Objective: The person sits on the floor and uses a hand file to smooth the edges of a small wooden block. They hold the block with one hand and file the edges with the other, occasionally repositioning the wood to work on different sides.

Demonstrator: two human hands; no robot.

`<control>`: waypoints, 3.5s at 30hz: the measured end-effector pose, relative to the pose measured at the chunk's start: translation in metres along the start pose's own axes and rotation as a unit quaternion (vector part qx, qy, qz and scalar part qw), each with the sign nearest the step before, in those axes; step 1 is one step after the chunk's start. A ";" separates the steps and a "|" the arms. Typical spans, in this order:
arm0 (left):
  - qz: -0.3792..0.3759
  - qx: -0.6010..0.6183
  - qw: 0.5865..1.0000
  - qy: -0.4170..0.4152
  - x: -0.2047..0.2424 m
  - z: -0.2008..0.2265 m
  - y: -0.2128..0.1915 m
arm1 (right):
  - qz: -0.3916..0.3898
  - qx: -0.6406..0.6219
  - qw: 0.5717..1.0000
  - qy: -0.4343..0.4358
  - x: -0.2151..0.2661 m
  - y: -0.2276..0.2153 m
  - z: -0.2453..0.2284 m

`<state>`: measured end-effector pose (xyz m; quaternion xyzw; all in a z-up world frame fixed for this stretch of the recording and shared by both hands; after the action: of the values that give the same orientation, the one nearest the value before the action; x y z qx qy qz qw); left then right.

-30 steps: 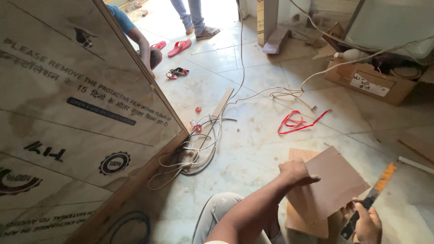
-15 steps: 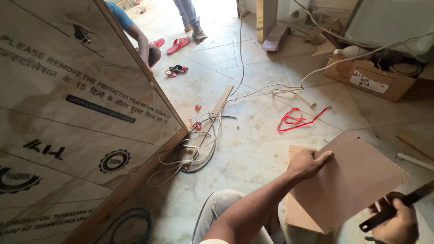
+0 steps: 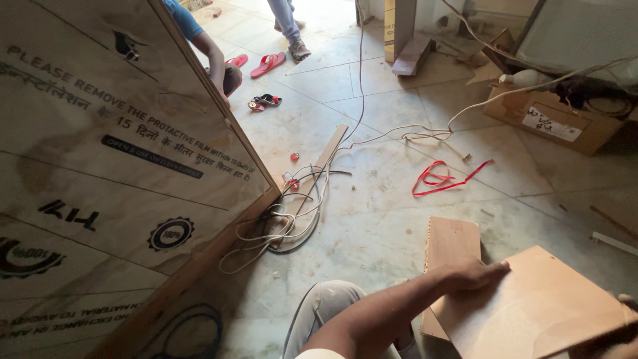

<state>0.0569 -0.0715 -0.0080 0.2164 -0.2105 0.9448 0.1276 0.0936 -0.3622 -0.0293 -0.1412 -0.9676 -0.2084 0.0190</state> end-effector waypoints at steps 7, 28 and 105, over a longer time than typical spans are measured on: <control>-0.098 0.029 0.995 -0.023 -0.011 -0.023 0.039 | -0.003 0.016 1.000 -0.005 0.005 0.007 0.014; -0.117 -0.119 0.953 0.251 -0.002 0.011 0.089 | 0.061 0.252 0.959 -0.113 0.048 0.003 0.023; 0.145 0.425 0.890 0.076 -0.006 -0.050 -0.139 | -0.078 0.316 0.921 -0.213 0.069 0.048 0.037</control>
<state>0.0905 0.0723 -0.0043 0.1447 0.1927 0.9654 -0.0994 0.0416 -0.2869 -0.0370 -0.0927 -0.9723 0.1426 -0.1600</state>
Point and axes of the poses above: each hand's wrist, its own x-axis away from the middle knuckle, its own y-axis out of the palm, z = x × y, the point moved 3 cm from there along -x, towards the middle knuckle, and after that the axes turned 3 degrees about y, right-handed, at the moved point
